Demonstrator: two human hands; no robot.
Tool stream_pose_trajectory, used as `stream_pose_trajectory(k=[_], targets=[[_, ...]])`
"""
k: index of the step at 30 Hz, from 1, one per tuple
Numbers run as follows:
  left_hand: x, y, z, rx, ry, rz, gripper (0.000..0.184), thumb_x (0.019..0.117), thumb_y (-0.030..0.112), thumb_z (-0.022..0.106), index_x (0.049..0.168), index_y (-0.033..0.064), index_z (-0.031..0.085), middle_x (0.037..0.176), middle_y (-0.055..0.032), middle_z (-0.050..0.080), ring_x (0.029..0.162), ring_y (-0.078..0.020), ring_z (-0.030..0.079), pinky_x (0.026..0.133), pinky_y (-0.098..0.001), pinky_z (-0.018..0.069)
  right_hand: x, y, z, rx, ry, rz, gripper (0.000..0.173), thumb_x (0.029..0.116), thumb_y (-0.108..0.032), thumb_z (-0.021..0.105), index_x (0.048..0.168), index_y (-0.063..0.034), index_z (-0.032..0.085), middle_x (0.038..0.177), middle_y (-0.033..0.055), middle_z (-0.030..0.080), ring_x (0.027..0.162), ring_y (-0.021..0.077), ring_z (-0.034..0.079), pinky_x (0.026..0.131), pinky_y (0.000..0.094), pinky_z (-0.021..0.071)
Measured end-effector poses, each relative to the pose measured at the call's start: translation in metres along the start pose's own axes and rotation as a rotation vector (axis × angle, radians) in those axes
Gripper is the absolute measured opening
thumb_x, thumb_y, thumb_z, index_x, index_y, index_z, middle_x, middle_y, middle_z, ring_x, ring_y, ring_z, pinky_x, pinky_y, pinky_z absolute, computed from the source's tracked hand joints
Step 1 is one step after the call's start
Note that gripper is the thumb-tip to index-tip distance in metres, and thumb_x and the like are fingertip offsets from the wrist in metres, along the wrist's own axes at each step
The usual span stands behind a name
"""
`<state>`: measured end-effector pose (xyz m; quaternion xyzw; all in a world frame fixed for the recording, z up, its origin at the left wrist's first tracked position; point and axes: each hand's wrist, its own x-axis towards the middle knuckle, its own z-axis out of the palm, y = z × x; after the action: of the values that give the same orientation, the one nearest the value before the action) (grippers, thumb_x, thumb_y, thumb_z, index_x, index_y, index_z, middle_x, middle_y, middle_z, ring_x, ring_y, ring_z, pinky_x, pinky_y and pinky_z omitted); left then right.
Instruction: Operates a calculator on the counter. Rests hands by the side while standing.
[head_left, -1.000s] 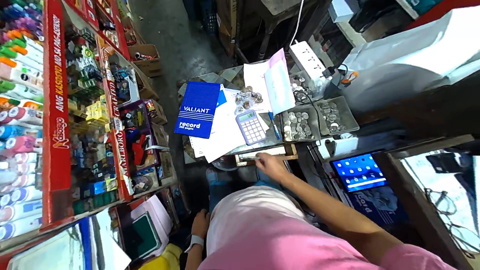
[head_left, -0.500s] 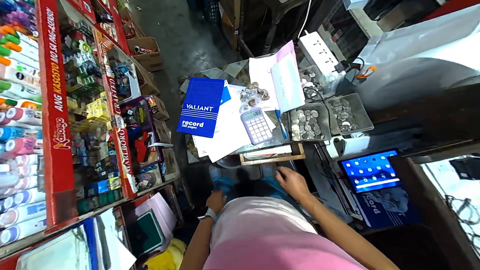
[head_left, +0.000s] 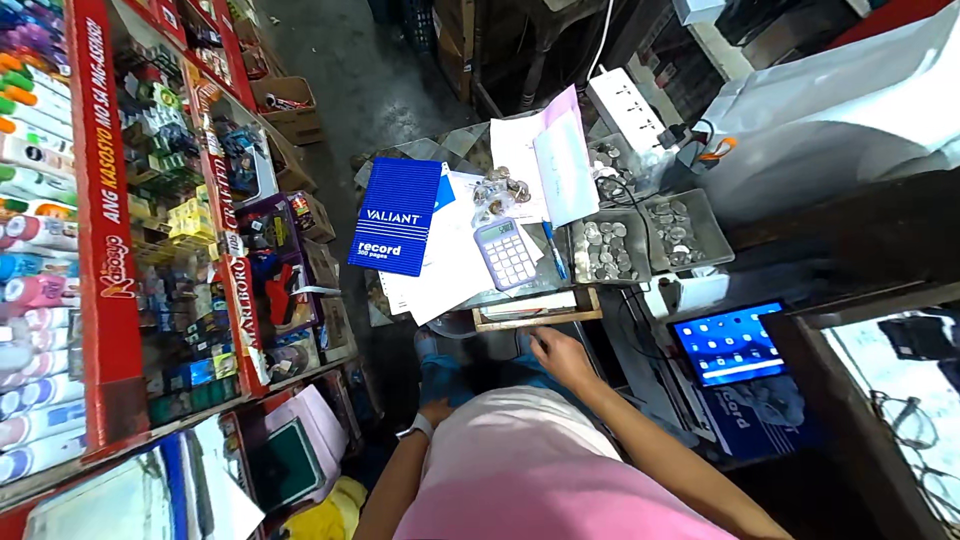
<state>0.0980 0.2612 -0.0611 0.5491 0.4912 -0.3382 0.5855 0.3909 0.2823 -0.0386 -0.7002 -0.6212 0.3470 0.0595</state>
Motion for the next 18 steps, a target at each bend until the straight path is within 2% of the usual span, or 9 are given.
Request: stream_pose_trajectory(k=[2, 4, 6, 8, 10, 12, 18], targets=[[-0.003, -0.001, 0.000, -0.016, 0.000, -0.001, 0.052, 0.1114, 0.030, 0.040, 0.153, -0.0014, 0.041, 0.155, -0.0256, 0.045, 0.146, -0.0409, 0.040, 0.119, -0.0567, 0.0302, 0.006, -0.005, -0.002, 0.006, 0.010, -0.020, 0.032, 0.1052, -0.019, 0.051, 0.119, 0.0028, 0.071, 0.110, 0.0234, 0.073, 0.101, 0.0404, 0.072, 0.089, 0.0576, 0.0557], [-0.006, -0.003, 0.000, -0.036, 0.019, -0.011, 0.052, 0.1113, 0.030, 0.040, 0.154, 0.0003, 0.041, 0.156, -0.0245, 0.043, 0.147, -0.0410, 0.038, 0.120, -0.0574, 0.0299, 0.018, -0.009, -0.008, 0.012, 0.022, -0.009, 0.034, 0.1059, -0.019, 0.049, 0.125, 0.0034, 0.067, 0.114, 0.0246, 0.072, 0.103, 0.0414, 0.071, 0.091, 0.0586, 0.0546], [-0.010, -0.003, 0.001, -0.069, 0.043, -0.016, 0.052, 0.1113, 0.032, 0.040, 0.154, 0.0012, 0.040, 0.156, -0.0244, 0.043, 0.147, -0.0405, 0.038, 0.120, -0.0568, 0.0294, 0.035, -0.015, -0.019, 0.011, 0.071, 0.029, 0.040, 0.1066, -0.018, 0.048, 0.139, 0.0033, 0.059, 0.125, 0.0270, 0.067, 0.111, 0.0425, 0.069, 0.096, 0.0579, 0.0533], [-0.016, -0.002, 0.001, -0.093, 0.053, -0.013, 0.052, 0.1115, 0.030, 0.040, 0.154, 0.0004, 0.040, 0.156, -0.0251, 0.043, 0.147, -0.0407, 0.038, 0.120, -0.0564, 0.0290, 0.057, -0.021, -0.033, -0.007, 0.123, 0.065, 0.044, 0.1072, -0.017, 0.046, 0.147, 0.0000, 0.052, 0.136, 0.0289, 0.059, 0.122, 0.0443, 0.062, 0.101, 0.0569, 0.0506], [-0.016, -0.005, 0.005, -0.111, 0.066, -0.027, 0.052, 0.1115, 0.031, 0.040, 0.155, 0.0012, 0.039, 0.156, -0.0260, 0.043, 0.146, -0.0410, 0.039, 0.120, -0.0569, 0.0302, 0.079, -0.025, -0.042, -0.039, 0.160, 0.061, 0.045, 0.1065, -0.013, 0.046, 0.149, 0.0006, 0.049, 0.143, 0.0306, 0.053, 0.132, 0.0456, 0.054, 0.109, 0.0561, 0.0454], [-0.017, -0.007, 0.009, -0.129, 0.087, -0.044, 0.052, 0.1115, 0.031, 0.039, 0.155, 0.0029, 0.039, 0.156, -0.0257, 0.043, 0.146, -0.0406, 0.039, 0.119, -0.0567, 0.0307, 0.095, -0.028, -0.050, -0.086, 0.132, 0.089, 0.046, 0.1050, -0.008, 0.045, 0.149, 0.0031, 0.047, 0.143, 0.0310, 0.053, 0.136, 0.0453, 0.051, 0.114, 0.0546, 0.0411], [-0.030, -0.003, 0.014, -0.171, 0.132, -0.021, 0.050, 0.1117, 0.026, 0.039, 0.155, 0.0014, 0.039, 0.157, -0.0245, 0.041, 0.148, -0.0406, 0.036, 0.121, -0.0556, 0.0277, 0.112, -0.029, -0.054, -0.088, 0.088, 0.134, 0.049, 0.1016, 0.001, 0.046, 0.150, 0.0030, 0.046, 0.141, 0.0302, 0.056, 0.137, 0.0441, 0.050, 0.115, 0.0535, 0.0398]])
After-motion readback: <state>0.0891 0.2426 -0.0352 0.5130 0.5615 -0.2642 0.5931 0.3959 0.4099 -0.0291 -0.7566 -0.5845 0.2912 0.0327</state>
